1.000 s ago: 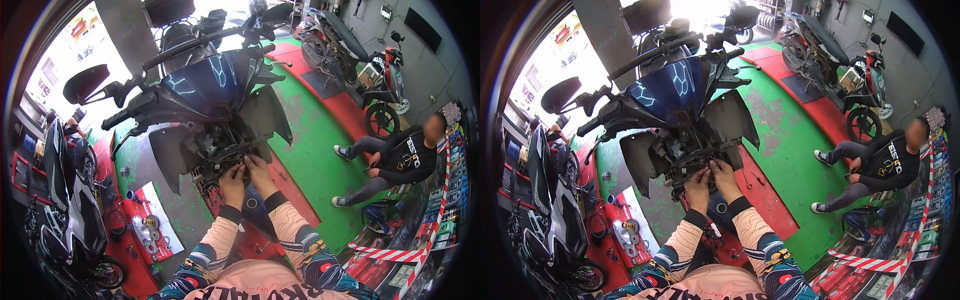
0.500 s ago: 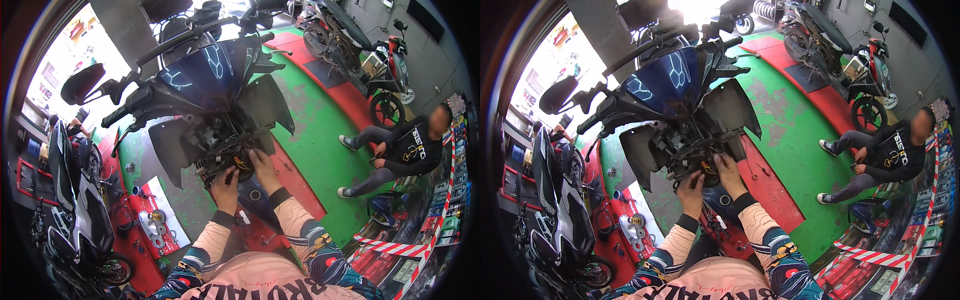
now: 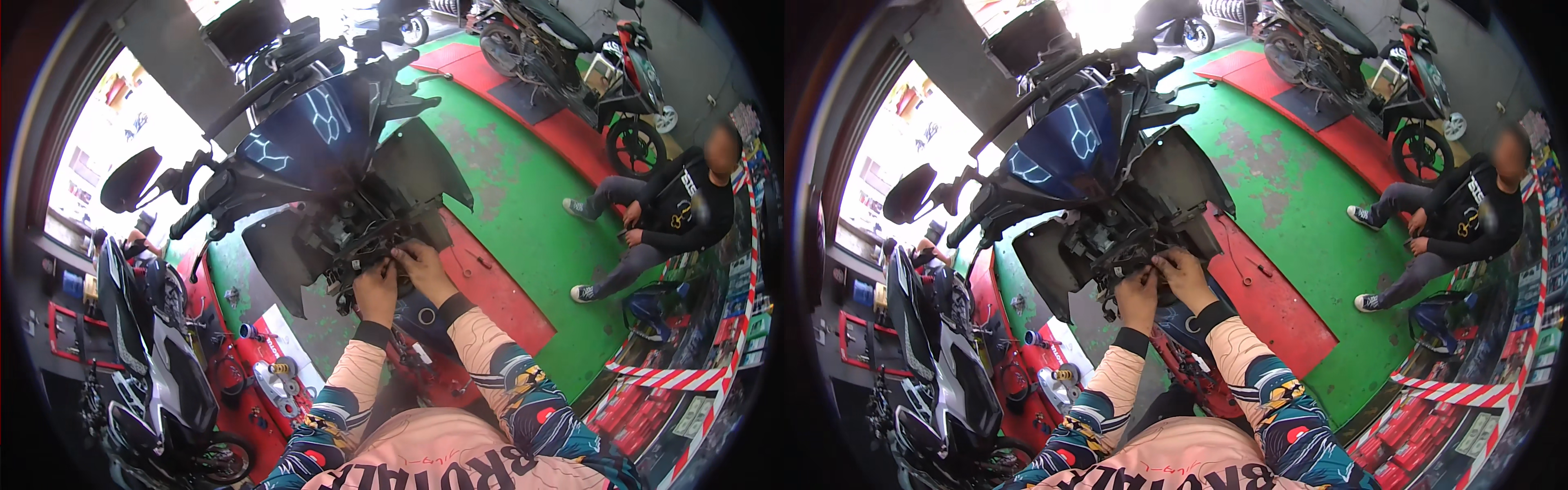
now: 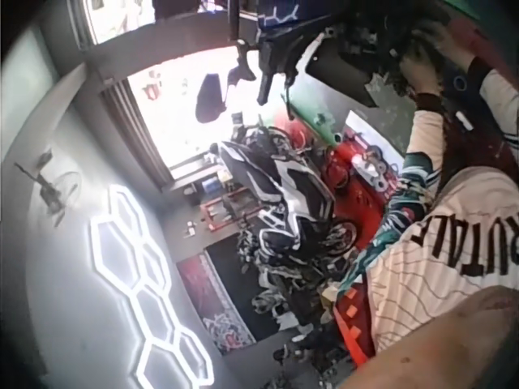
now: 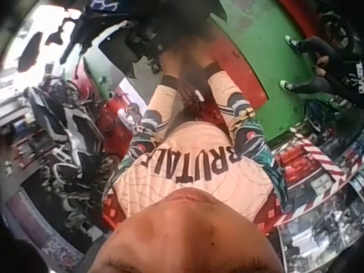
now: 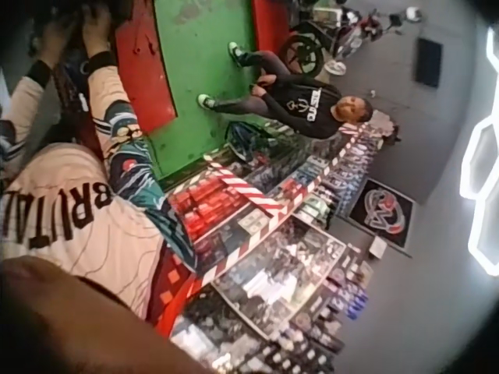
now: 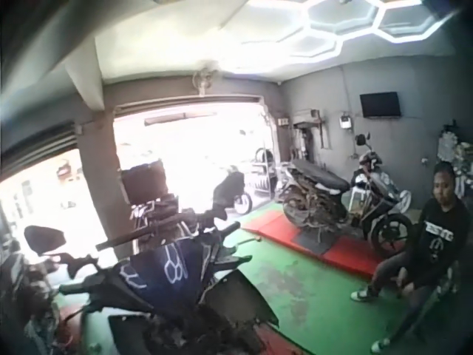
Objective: The person services motorcycle wiring by connecting electrical wires, wrapping the wires with tape by hand, and securing the wire harness inside the front assembly.
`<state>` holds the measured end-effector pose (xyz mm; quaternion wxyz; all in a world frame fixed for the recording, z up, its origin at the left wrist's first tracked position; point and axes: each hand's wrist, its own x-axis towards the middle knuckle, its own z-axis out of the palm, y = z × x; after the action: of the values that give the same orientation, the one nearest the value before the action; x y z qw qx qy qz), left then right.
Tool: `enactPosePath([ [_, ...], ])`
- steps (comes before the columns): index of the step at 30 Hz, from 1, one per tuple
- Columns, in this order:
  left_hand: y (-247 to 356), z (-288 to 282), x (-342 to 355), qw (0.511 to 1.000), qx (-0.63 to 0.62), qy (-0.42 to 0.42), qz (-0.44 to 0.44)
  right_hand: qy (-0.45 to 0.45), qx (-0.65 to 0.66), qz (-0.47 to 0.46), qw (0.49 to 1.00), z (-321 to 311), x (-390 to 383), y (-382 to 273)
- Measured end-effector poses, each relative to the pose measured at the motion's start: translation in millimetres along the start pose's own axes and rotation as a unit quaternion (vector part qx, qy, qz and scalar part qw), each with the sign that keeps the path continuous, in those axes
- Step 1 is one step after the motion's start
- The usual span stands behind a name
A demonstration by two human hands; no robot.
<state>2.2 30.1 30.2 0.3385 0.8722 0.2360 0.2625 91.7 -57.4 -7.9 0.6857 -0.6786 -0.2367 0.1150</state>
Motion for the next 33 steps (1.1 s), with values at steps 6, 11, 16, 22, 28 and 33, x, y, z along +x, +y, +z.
enactPosePath([
  [6, -8.7, 7.5, -0.1, 0.998, 0.037, 0.03, 0.051, 0.017, -0.012, -0.057, 0.998, 1.5, 4.9, -0.5],
  [11, -20.5, 5.7, -3.6, 0.998, 0.019, 0.023, 0.056, -0.032, 0.076, 0.014, 0.996, -1.3, -0.7, -2.4],
  [16, 19.1, -29.6, -34.9, 0.993, -0.11, -0.022, -0.035, 0.057, 0.06, -0.053, 0.995, -57.4, -38.0, 12.1],
  [22, 0.3, -85.0, -75.7, 0.992, 0.068, 0.013, 0.107, 0.019, 0.036, 0.124, 0.991, -94.0, -119.0, 25.9],
  [28, -25.8, -88.7, -97.5, 0.981, -0.082, -0.128, -0.122, -0.022, -0.249, 0.065, 0.966, -67.6, -167.3, 6.0],
  [33, -41.2, -46.6, -123.9, 0.976, -0.053, -0.211, -0.026, -0.066, -0.444, -0.064, 0.891, -45.4, -149.2, 22.8],
])
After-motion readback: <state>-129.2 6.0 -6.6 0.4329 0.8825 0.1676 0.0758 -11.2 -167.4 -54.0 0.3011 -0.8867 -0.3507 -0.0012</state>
